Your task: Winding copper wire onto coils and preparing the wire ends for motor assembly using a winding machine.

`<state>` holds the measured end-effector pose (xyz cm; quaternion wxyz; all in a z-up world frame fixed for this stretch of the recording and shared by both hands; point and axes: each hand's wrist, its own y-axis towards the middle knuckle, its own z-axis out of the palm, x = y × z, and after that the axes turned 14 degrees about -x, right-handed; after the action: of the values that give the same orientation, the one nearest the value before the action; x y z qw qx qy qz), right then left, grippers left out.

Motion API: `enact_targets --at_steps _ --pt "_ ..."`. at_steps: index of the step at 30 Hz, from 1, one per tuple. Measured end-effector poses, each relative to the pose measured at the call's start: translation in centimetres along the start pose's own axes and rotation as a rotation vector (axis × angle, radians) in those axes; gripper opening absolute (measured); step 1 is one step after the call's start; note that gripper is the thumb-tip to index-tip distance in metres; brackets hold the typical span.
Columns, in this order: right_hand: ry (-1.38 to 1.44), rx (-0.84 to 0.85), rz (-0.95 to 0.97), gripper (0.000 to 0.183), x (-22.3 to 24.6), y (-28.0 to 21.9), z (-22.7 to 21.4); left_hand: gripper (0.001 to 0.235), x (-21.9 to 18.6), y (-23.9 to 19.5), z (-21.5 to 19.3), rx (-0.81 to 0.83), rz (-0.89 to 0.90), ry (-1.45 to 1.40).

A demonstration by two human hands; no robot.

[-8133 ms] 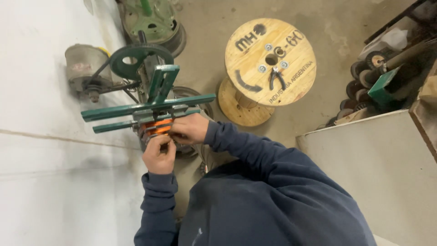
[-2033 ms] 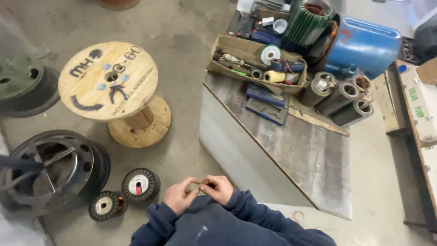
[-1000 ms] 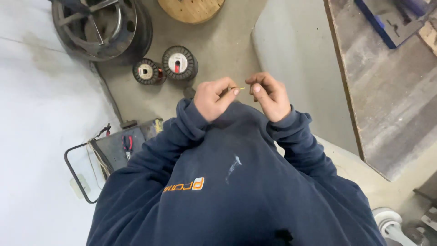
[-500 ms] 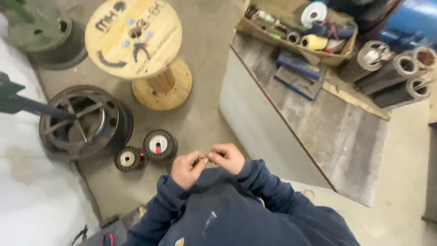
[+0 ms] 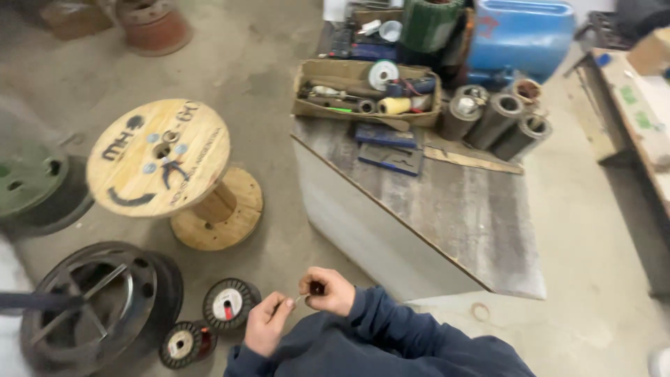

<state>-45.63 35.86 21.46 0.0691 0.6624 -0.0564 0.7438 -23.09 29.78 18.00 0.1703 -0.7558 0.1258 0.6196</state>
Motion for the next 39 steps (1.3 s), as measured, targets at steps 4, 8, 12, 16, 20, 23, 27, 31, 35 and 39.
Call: enact_targets --at_steps 4,8,12,16,20,23,27,31,35,39 --pt "-0.148 0.058 0.001 0.033 1.8 -0.5 0.1 0.020 0.9 0.0 0.7 -0.068 0.038 0.079" --pt "-0.249 0.100 0.137 0.032 -3.3 -1.5 0.0 0.022 -0.8 -1.5 1.3 -0.114 0.003 0.243" --pt "-0.202 0.089 0.086 0.027 -4.4 -2.3 0.2 0.024 -0.6 -2.7 1.2 -0.094 0.004 0.249" --pt "-0.112 0.108 0.139 0.024 -1.5 -2.5 0.0 0.021 0.0 -3.0 1.4 -0.080 -0.045 0.130" --pt "-0.192 0.161 0.175 0.030 -0.3 -2.7 -0.2 0.020 0.0 -3.7 1.8 -0.149 -0.060 0.107" --pt "-0.357 0.185 0.133 0.033 -3.6 -3.2 -0.2 0.021 -1.1 -4.1 2.0 -0.153 -0.061 0.264" --pt "-0.204 0.157 0.188 0.026 -2.6 -3.2 -0.3 0.021 -2.0 -3.5 2.4 -0.133 -0.046 0.311" --pt "-0.115 0.166 0.089 0.019 -1.9 -3.0 -0.6 0.022 -0.9 -3.1 2.3 -0.118 -0.044 0.198" --pt "0.046 0.179 0.112 0.021 -2.7 -2.8 -1.0 0.026 1.4 -3.0 2.5 -0.104 -0.029 0.061" --pt "-0.060 0.175 0.057 0.028 -1.3 -2.2 -1.0 0.025 -1.0 -2.8 2.7 -0.140 -0.033 0.133"
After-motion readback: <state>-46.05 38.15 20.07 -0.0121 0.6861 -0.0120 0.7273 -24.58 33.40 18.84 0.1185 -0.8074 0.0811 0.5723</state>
